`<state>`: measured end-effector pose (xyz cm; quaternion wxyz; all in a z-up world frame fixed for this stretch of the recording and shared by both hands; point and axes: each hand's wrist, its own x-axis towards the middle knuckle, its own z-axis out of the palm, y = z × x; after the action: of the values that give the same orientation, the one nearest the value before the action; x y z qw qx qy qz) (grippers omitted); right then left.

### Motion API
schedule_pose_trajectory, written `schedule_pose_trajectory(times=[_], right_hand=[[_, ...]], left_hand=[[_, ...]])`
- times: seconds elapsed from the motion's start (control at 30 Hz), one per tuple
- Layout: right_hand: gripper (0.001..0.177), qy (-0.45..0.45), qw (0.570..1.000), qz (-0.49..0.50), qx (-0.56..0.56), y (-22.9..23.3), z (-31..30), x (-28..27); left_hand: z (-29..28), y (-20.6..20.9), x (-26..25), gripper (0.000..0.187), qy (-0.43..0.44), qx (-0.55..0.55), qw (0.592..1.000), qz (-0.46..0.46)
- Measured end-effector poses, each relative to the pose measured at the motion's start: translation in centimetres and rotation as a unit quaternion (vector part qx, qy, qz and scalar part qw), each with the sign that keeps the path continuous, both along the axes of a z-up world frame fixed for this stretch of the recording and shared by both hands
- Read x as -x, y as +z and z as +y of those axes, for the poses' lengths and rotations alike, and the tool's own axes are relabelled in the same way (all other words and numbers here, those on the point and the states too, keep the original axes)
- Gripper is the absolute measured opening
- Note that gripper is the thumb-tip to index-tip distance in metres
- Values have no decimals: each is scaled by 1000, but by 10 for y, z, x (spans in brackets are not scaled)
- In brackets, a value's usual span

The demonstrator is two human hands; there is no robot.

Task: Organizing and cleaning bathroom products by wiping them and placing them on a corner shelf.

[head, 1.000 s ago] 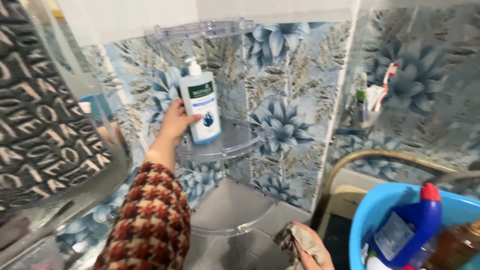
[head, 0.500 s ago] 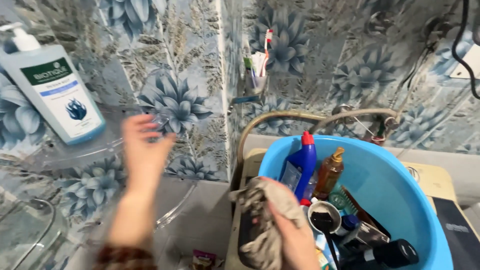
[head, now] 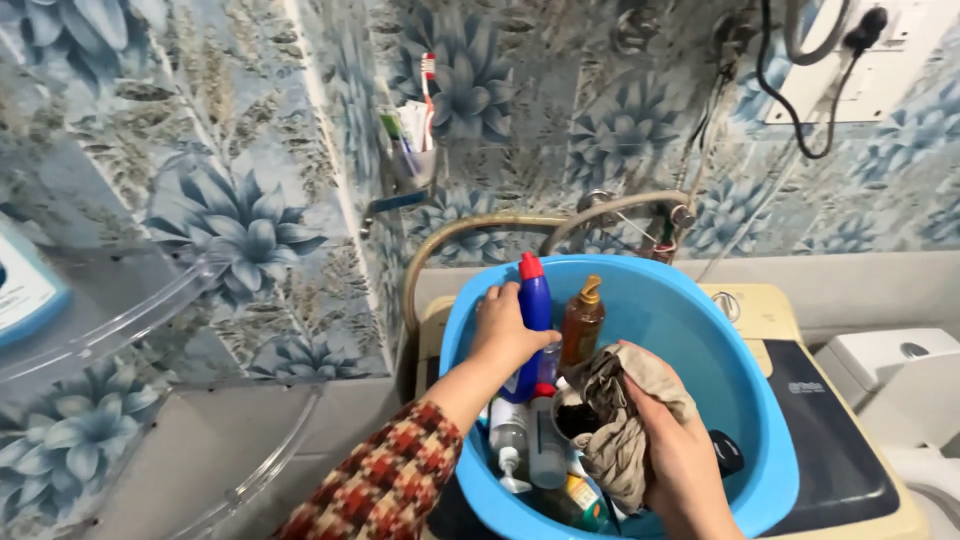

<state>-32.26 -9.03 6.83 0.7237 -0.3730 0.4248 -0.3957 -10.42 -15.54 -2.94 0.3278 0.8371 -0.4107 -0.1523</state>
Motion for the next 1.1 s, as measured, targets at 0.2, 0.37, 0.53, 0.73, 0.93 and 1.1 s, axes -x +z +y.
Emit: schedule_pose_trajectory(times=[0.2, 0.37, 0.53, 0.73, 0.93, 1.1], right_hand=[[44, -17, 999, 2, 28, -17, -10, 7], [45, -23, 1000, 7, 3, -12, -3, 2], [50, -16, 999, 28, -41, 18, 11, -10], [45, 29, 966, -123, 223, -5, 3, -55], [72, 259, 904, -27, 338, 32, 52, -93], [78, 455, 874, -132, 105, -9, 82, -126]], left_hand=[[-4, -9, 6, 91, 39, 17, 997, -62], [17, 10, 15, 79, 24, 67, 997, 28], [47, 39, 13, 70, 69, 237, 965, 88], [122, 123, 27, 19, 41, 408, 892, 191], [208, 168, -12, 20, -42, 524, 794, 306], [293, 169, -40, 35, -44, 534, 765, 358]])
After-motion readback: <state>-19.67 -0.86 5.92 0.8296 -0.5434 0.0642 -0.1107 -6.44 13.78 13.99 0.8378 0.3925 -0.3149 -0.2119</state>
